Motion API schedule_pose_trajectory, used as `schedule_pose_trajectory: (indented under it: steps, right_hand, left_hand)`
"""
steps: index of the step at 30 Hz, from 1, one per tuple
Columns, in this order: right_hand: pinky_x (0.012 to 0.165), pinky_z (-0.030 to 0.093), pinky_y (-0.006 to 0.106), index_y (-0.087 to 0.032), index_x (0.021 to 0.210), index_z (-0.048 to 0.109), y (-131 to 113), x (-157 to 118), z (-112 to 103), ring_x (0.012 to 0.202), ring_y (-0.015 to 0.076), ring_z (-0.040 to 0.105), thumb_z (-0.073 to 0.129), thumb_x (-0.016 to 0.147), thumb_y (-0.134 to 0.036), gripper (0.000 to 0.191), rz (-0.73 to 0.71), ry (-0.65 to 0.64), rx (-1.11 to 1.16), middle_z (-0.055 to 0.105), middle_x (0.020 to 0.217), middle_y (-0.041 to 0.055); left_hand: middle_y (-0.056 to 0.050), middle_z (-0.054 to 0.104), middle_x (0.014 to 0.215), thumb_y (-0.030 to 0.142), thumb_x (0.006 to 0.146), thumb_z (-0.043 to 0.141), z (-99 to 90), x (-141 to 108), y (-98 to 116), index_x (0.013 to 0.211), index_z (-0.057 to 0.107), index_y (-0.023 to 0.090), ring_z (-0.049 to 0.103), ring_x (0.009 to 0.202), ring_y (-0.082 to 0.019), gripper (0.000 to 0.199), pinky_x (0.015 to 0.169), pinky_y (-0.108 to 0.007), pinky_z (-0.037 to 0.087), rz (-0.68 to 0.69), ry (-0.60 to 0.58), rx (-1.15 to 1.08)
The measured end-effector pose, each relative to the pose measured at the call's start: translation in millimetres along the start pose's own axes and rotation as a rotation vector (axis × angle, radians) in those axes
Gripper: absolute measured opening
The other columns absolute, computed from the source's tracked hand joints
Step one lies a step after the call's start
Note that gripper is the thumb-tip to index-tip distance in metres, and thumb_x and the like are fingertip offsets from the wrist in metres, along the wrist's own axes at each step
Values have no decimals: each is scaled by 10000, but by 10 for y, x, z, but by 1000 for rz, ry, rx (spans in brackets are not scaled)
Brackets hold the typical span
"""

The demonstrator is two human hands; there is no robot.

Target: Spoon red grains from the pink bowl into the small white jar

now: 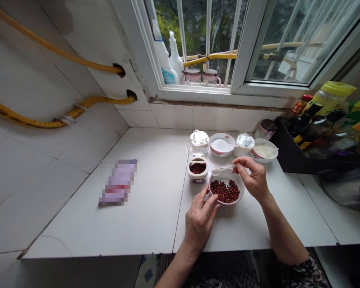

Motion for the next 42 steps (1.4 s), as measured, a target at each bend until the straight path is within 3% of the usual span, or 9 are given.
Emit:
schedule_pose_trajectory:
  steps: [4, 12, 18, 21, 24, 27, 31, 37, 42]
  right_hand:
    - [773, 491, 344, -226, 757, 652, 186, -49, 175, 714, 197, 633, 526, 856, -140, 182, 57, -259, -102, 673, 584, -9]
    - [787, 467, 319, -213, 731, 630, 314, -149, 405, 627, 157, 604, 493, 849, -149, 192, 184, -392, -38, 670, 570, -20]
    - [566, 455, 256, -197, 765, 627, 549, -177, 351, 538, 144, 583, 512, 842, -254, 150, 421, -372, 198, 662, 567, -14]
    - [612, 465, 271, -201, 773, 637, 526, -147, 332, 565, 151, 598, 513, 849, -252, 154, 375, -339, 160, 672, 581, -12]
    - [793, 464, 327, -214, 778, 648, 408, -117, 339, 672, 173, 630, 513, 851, -187, 156, 245, -304, 9, 692, 597, -13]
    - [884, 432, 358, -221, 773, 642, 329, -143, 431, 719, 181, 636, 517, 853, -148, 165, 187, -347, -52, 700, 597, -17]
    - [854, 450, 338, -214, 760, 640, 346, -155, 444, 670, 166, 635, 515, 849, -150, 166, 226, -356, -10, 698, 592, -21]
    - [568, 464, 264, -194, 805, 655, 543, -185, 392, 539, 151, 598, 502, 852, -259, 173, 416, -339, 151, 683, 602, -3]
    - [797, 474, 328, -209, 750, 649, 432, -120, 339, 621, 162, 620, 510, 851, -196, 173, 272, -314, 11, 688, 588, -14]
  left_hand:
    - [-148, 585, 1337, 164, 951, 569, 12, -10, -13, 1187, 615, 205, 624, 1163, -236, 243, 935, -357, 562, -9, -12, -7]
    - [-152, 589, 1328, 158, 948, 573, -6, -10, -4, 1190, 618, 191, 622, 1171, -238, 249, 954, -353, 550, 2, -6, -5]
    - [-159, 592, 1321, 154, 945, 577, -25, 3, 16, 1180, 622, 182, 625, 1164, -237, 241, 950, -348, 552, 19, 16, -4]
    - [-160, 591, 1321, 151, 942, 581, -16, -2, 11, 1181, 624, 181, 625, 1162, -237, 244, 950, -347, 551, 17, 11, -5]
    - [-160, 588, 1326, 151, 942, 581, -2, -9, -2, 1185, 625, 180, 621, 1168, -239, 249, 955, -349, 548, 11, 1, -8]
    - [-159, 589, 1326, 157, 944, 579, 3, -14, -10, 1182, 628, 180, 620, 1173, -242, 244, 957, -348, 547, 7, 0, -7]
    - [-159, 588, 1327, 158, 944, 579, -1, -17, -10, 1178, 627, 182, 620, 1171, -241, 240, 955, -351, 547, 9, 5, -5]
    - [-156, 594, 1323, 164, 945, 580, -8, -11, -8, 1181, 624, 190, 630, 1157, -241, 242, 939, -355, 557, 7, 4, -5]
    - [-161, 593, 1321, 163, 943, 583, -2, -15, -3, 1174, 627, 184, 630, 1153, -241, 236, 939, -353, 556, 9, 1, 0]
Point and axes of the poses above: each hand's wrist, its own x-axis towards the middle knuckle, its own z-axis out of the palm, y = z × x, the point moved 10 cm from there along x, towards the middle knuckle
